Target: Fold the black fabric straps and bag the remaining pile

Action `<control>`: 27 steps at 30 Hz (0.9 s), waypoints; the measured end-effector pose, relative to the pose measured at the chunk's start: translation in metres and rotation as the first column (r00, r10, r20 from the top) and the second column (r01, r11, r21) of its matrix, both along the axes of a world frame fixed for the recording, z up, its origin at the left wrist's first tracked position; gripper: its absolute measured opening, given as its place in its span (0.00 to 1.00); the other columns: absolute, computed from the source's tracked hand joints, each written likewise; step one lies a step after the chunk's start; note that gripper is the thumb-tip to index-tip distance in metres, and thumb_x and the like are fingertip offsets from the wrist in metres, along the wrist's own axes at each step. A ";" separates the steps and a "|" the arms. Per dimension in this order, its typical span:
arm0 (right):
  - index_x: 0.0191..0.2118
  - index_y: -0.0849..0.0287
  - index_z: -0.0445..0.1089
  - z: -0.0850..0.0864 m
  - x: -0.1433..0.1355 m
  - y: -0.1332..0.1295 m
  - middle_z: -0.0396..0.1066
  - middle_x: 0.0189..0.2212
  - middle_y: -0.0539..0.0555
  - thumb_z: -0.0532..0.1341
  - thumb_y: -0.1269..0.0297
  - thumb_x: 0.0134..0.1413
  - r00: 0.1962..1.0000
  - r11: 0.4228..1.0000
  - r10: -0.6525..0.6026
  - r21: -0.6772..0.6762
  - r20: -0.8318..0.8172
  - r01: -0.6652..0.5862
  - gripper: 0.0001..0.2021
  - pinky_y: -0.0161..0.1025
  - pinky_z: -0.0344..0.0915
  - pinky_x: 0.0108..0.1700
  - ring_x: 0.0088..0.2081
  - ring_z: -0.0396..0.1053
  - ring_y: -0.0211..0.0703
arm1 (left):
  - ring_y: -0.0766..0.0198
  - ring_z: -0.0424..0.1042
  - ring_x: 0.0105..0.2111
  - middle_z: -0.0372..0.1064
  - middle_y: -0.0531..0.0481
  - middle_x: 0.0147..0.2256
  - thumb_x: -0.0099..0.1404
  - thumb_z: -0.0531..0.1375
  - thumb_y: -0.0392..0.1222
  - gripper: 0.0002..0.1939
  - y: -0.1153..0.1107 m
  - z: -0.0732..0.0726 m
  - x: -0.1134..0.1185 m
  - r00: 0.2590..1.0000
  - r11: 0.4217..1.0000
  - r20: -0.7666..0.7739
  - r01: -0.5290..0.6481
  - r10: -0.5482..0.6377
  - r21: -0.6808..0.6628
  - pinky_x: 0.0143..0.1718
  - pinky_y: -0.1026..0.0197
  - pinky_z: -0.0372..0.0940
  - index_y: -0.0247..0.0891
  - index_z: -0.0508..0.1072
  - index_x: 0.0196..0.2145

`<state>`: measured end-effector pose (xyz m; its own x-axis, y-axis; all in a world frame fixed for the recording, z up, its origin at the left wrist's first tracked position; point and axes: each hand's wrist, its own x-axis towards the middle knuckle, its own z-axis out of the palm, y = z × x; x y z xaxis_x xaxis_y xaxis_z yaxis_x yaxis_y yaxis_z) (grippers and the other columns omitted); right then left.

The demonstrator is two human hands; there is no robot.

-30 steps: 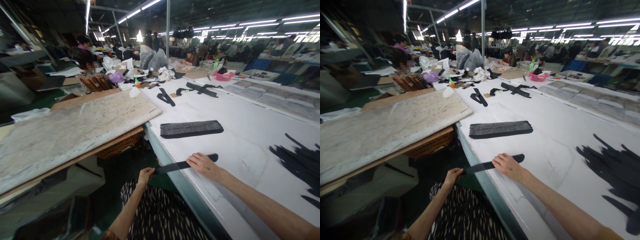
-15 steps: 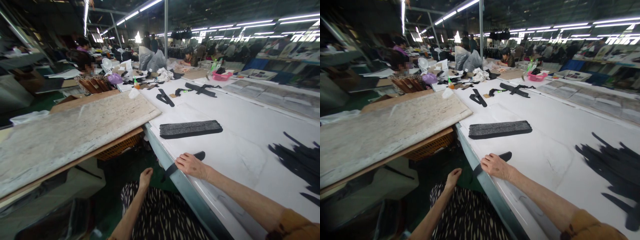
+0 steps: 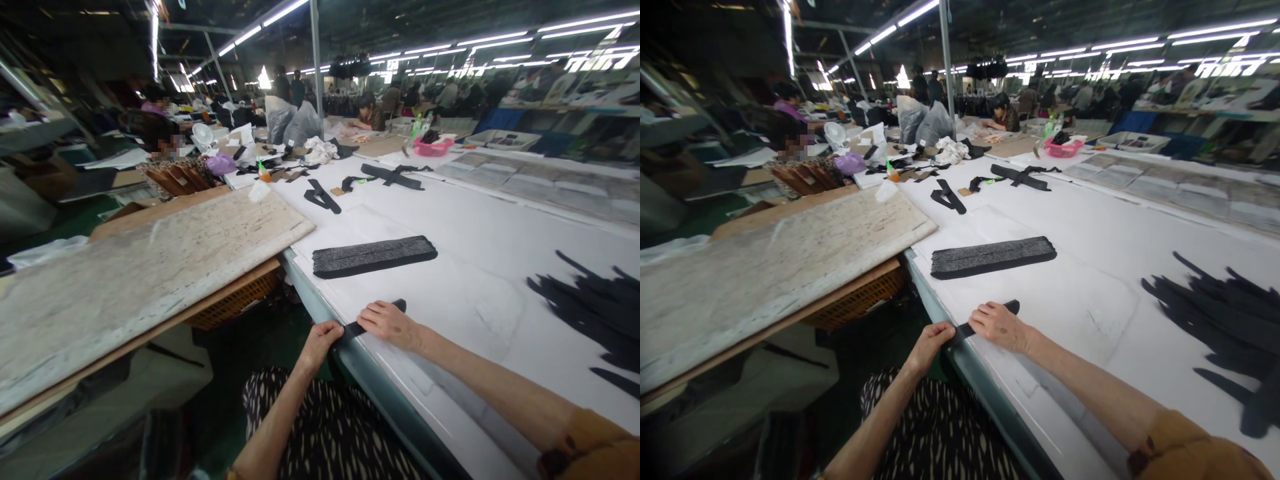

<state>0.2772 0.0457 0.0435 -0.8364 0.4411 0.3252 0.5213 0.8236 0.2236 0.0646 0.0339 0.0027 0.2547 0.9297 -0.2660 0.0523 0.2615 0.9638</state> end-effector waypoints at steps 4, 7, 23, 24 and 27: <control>0.37 0.64 0.67 0.001 0.036 -0.003 0.67 0.31 0.54 0.48 0.77 0.61 0.996 0.998 -0.059 -0.005 -0.068 0.059 0.11 0.38 0.56 0.35 0.33 0.61 0.40 | 0.69 0.54 0.21 0.59 0.55 0.16 0.46 0.63 0.52 0.16 0.002 0.000 0.001 0.999 1.000 0.036 -0.005 0.005 -0.019 0.26 0.64 0.50 0.35 0.71 0.17; 0.38 0.65 0.67 0.003 0.050 -0.004 0.68 0.32 0.55 0.48 0.78 0.61 0.992 0.997 -0.072 -0.012 -0.106 0.071 0.11 0.38 0.57 0.35 0.35 0.61 0.41 | 0.69 0.55 0.22 0.60 0.55 0.17 0.45 0.64 0.52 0.16 0.003 -0.002 0.002 0.999 0.999 0.041 -0.016 0.018 -0.030 0.27 0.64 0.51 0.35 0.71 0.16; 0.35 0.63 0.67 0.001 -0.019 0.007 0.65 0.31 0.53 0.49 0.76 0.61 0.994 0.995 0.077 0.063 0.071 -0.082 0.10 0.39 0.53 0.34 0.32 0.59 0.39 | 0.69 0.57 0.21 0.61 0.56 0.17 0.48 0.63 0.52 0.16 -0.026 -0.022 -0.076 0.992 0.989 -0.098 -0.091 0.080 -0.114 0.25 0.65 0.51 0.35 0.71 0.19; 0.35 0.63 0.67 0.001 -0.015 0.007 0.65 0.31 0.53 0.49 0.77 0.61 0.995 0.995 0.070 0.067 0.074 -0.075 0.10 0.39 0.54 0.34 0.32 0.59 0.39 | 0.69 0.57 0.21 0.61 0.56 0.17 0.49 0.63 0.52 0.16 -0.026 -0.020 -0.077 0.992 0.990 -0.103 -0.087 0.076 -0.109 0.25 0.65 0.51 0.35 0.71 0.19; 0.36 0.65 0.67 0.003 -0.006 0.006 0.66 0.31 0.53 0.49 0.78 0.60 0.996 0.996 0.045 0.077 0.077 -0.051 0.11 0.39 0.55 0.34 0.32 0.59 0.39 | 0.69 0.57 0.21 0.61 0.55 0.17 0.49 0.62 0.52 0.16 -0.025 -0.017 -0.075 0.992 0.993 -0.112 -0.071 0.060 -0.099 0.25 0.65 0.51 0.35 0.71 0.19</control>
<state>0.2709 0.0517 0.0461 -0.8794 0.3755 0.2927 0.4610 0.8254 0.3260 -0.0101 0.0093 -0.0139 0.1585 0.9098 -0.3837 0.1349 0.3650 0.9212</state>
